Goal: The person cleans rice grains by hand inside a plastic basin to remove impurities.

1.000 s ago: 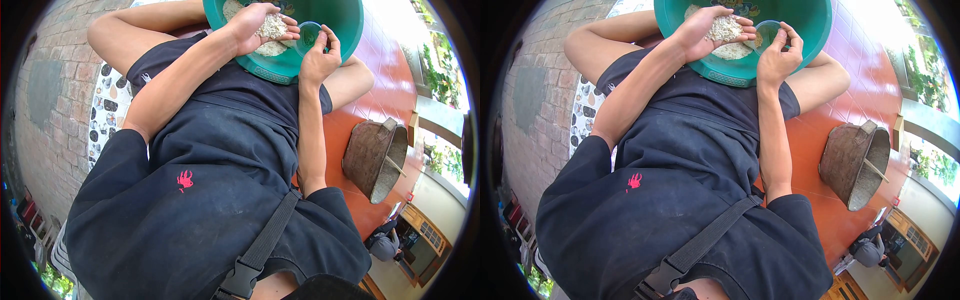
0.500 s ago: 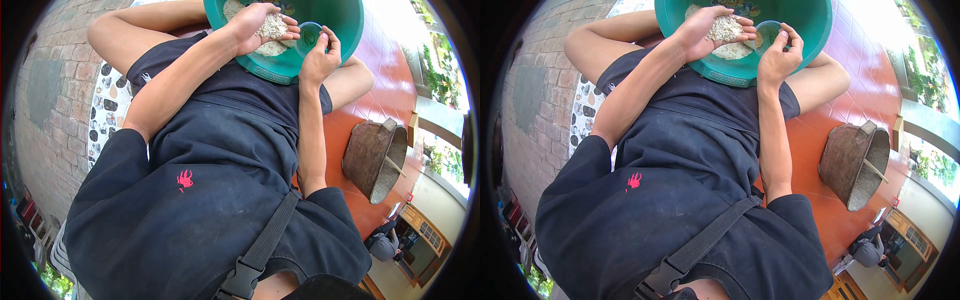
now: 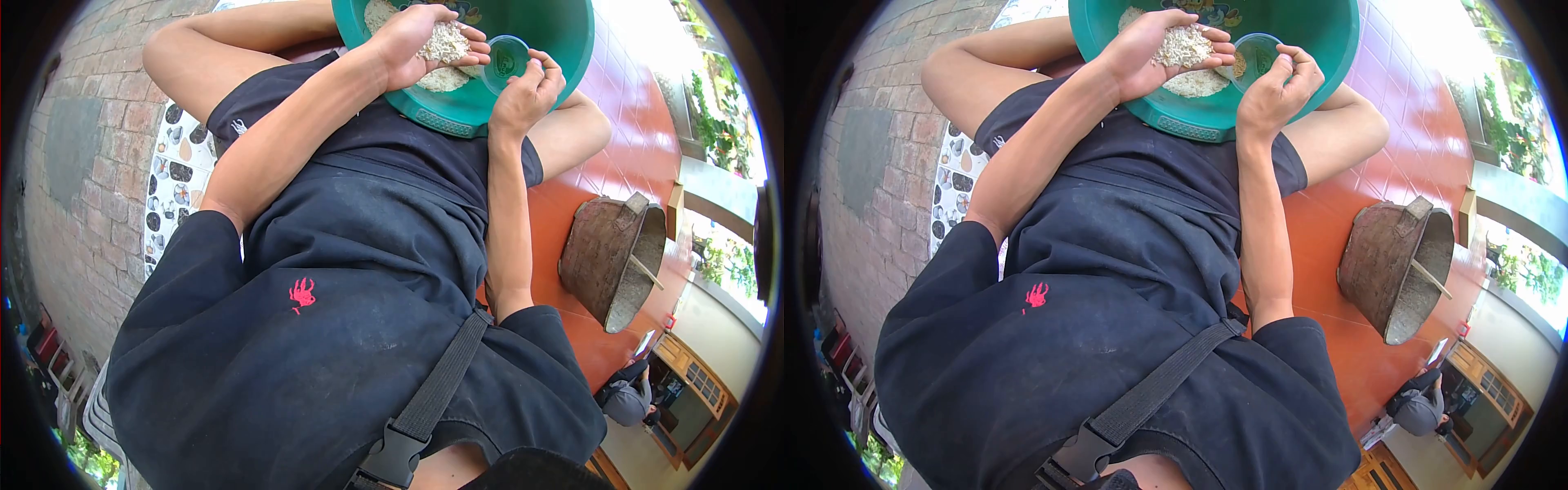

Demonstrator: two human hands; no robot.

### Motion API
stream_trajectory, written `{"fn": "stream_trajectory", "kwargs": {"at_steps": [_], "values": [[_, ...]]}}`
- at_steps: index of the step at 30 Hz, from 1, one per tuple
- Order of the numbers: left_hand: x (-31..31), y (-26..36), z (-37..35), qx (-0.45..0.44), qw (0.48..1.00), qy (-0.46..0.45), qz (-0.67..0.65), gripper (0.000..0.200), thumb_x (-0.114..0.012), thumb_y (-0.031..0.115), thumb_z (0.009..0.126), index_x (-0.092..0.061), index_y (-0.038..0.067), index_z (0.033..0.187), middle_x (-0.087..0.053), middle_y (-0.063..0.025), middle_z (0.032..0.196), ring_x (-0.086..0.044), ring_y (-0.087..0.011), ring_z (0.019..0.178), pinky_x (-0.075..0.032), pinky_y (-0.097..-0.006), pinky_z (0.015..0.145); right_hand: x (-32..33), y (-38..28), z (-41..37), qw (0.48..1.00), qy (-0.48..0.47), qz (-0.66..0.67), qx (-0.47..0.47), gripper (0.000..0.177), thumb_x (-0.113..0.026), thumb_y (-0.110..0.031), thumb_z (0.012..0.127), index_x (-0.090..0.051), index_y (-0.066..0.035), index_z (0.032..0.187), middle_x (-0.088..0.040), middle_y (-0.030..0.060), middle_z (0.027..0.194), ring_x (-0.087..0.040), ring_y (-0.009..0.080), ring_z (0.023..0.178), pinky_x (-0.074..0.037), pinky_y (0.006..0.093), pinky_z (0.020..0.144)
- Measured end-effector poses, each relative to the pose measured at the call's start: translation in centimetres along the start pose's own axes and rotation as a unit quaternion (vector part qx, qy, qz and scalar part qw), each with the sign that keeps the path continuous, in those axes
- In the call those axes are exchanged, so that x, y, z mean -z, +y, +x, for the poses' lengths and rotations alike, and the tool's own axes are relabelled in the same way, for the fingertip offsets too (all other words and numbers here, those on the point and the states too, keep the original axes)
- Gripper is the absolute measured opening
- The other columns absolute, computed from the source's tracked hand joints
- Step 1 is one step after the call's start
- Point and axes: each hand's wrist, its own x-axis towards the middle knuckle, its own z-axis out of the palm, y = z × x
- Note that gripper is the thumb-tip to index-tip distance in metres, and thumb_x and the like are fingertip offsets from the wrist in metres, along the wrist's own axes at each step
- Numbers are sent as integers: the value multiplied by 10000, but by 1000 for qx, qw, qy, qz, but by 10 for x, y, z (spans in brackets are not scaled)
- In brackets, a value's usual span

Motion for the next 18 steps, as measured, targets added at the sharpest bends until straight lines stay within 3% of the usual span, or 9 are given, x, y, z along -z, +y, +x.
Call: {"fn": "stream_trajectory", "kwargs": {"at_steps": [4, 7, 9, 12, 16, 18], "values": [[0, -1, 0, -7, 1000, 1, 10, 464, -332, 211, 1097, -560, -162, 1254, -671, -271, 1222, -708, -372, 1119, -597, -398, 1008, -1, 5, 0, 999, -9, 30, 4, 204, -472, -73, 1012, -656, 12, 996, -580, 136, 1157, -549, 247, 1095, -445, 375, 967], [-1, 0, -1, -3, 1000, 5, 8, 461, -334, 209, 1097, -559, -161, 1255, -672, -271, 1221, -709, -369, 1118, -598, -396, 1005, -1, 1, 0, 998, -15, 59, 12, 215, -454, -82, 1041, -647, 8, 1016, -605, 111, 1116, -582, 190, 1005, -484, 334, 897], [-2, 0, -2, -6, 1000, 4, 11, 461, -334, 209, 1097, -559, -161, 1254, -672, -270, 1220, -709, -370, 1118, -599, -395, 1003, 1, -13, -4, 992, -43, 104, -51, 220, -449, -99, 1079, -642, 2, 1051, -648, 82, 1049, -596, 124, 886, -508, 278, 769], [-1, 0, -2, -7, 1000, 2, 11, 461, -335, 210, 1097, -559, -160, 1255, -671, -271, 1221, -708, -373, 1119, -601, -394, 1000, -4, -10, -3, 991, -27, 128, -36, 195, -481, -113, 1093, -643, -5, 1086, -679, 60, 995, -578, 83, 786, -488, 237, 661], [0, 0, 0, 0, 1000, 0, 1, 466, -336, 217, 1100, -545, -162, 1274, -656, -283, 1254, -699, -388, 1134, -600, -399, 1000, -1, -11, -4, 993, -34, 104, -50, 166, -522, -100, 1081, -650, 2, 1110, -692, 61, 1018, -591, 95, 798, -486, 237, 657], [8, -7, 11, 23, 998, -12, -60, 423, -350, 204, 1082, -561, -131, 1231, -665, -252, 1180, -697, -369, 1075, -605, -416, 960, -3, -12, -6, 996, -36, 65, 57, 138, -574, -75, 1046, -688, -6, 1083, -689, 57, 995, -603, 112, 784, -485, 228, 652]]}}
